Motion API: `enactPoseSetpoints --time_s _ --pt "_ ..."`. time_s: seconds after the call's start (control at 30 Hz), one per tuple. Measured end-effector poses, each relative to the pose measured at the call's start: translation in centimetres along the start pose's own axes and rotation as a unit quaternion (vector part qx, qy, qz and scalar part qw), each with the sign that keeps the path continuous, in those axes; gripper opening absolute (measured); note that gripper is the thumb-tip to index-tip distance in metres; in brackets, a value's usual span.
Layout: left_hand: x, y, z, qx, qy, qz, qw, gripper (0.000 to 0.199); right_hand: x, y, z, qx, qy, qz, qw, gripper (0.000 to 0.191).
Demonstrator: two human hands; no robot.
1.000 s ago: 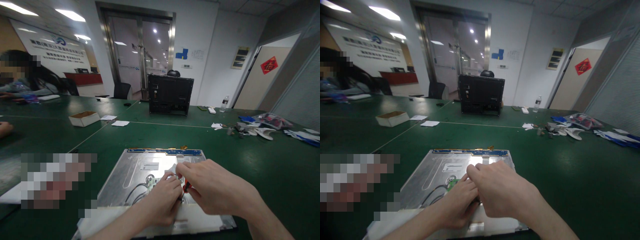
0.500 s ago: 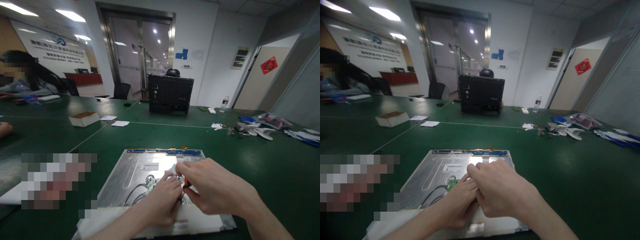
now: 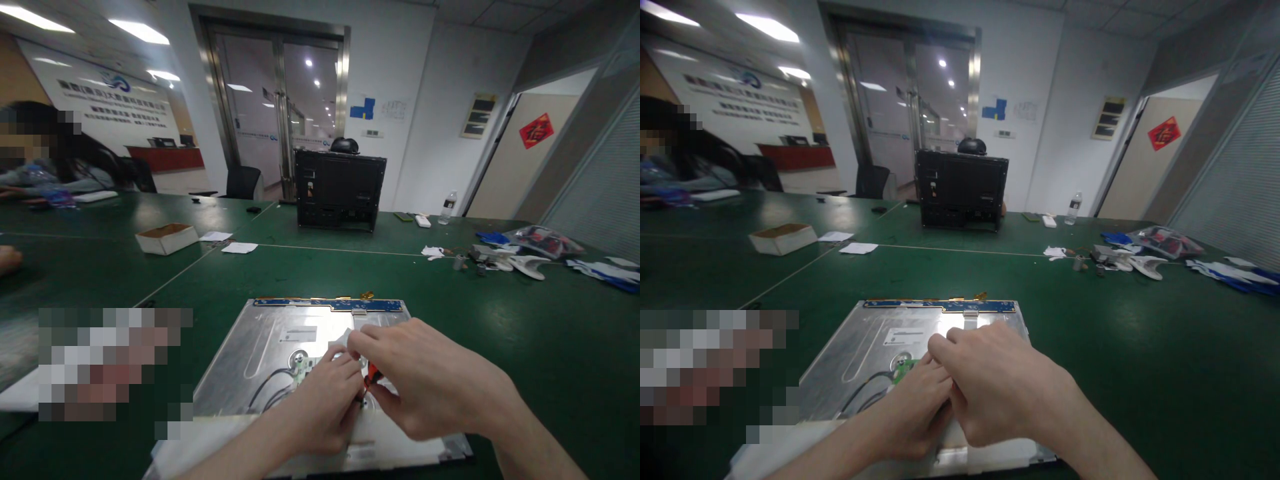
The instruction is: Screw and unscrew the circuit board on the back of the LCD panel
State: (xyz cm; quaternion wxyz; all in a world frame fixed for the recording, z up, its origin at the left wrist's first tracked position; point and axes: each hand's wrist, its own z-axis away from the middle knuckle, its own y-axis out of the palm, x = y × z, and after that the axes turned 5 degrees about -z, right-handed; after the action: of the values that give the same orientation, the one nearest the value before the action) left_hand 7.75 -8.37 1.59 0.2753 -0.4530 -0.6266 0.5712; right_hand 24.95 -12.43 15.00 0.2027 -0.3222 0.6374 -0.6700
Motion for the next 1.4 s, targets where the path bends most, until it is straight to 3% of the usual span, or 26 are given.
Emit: enactPoseSetpoints --time_s 0.3,0.6,0.87,1.13,1.4 --pt "0.07 0.03 0.0 -0.013 0.003 0.005 1.0 0.013 -0.4 0.33 -0.63 -0.018 0.073 0.056 0.996 0.011" --pt "0.14 0.07 0.02 -0.001 -0.002 0.016 1.0 0.017 -0.11 -0.08 -0.24 -0.009 0.009 0.029 0.999 0.015" --pt "-0.05 -0.23 -0.02 -0.004 -0.006 0.009 1.0 0.017 -0.26 0.33 -0.92 -0.027 0.057 0.059 0.996 0.01" --pt "0.04 0.03 -0.04 0.013 -0.007 0.006 1.0 0.018 -0.19 0.03 -0.23 -0.012 0.006 0.019 1.0 0.015" --pt "-0.11 -0.37 -0.11 0.004 -0.009 0.01 1.0 0.017 -0.41 0.4 -0.78 -0.027 0.058 0.051 0.997 0.009"
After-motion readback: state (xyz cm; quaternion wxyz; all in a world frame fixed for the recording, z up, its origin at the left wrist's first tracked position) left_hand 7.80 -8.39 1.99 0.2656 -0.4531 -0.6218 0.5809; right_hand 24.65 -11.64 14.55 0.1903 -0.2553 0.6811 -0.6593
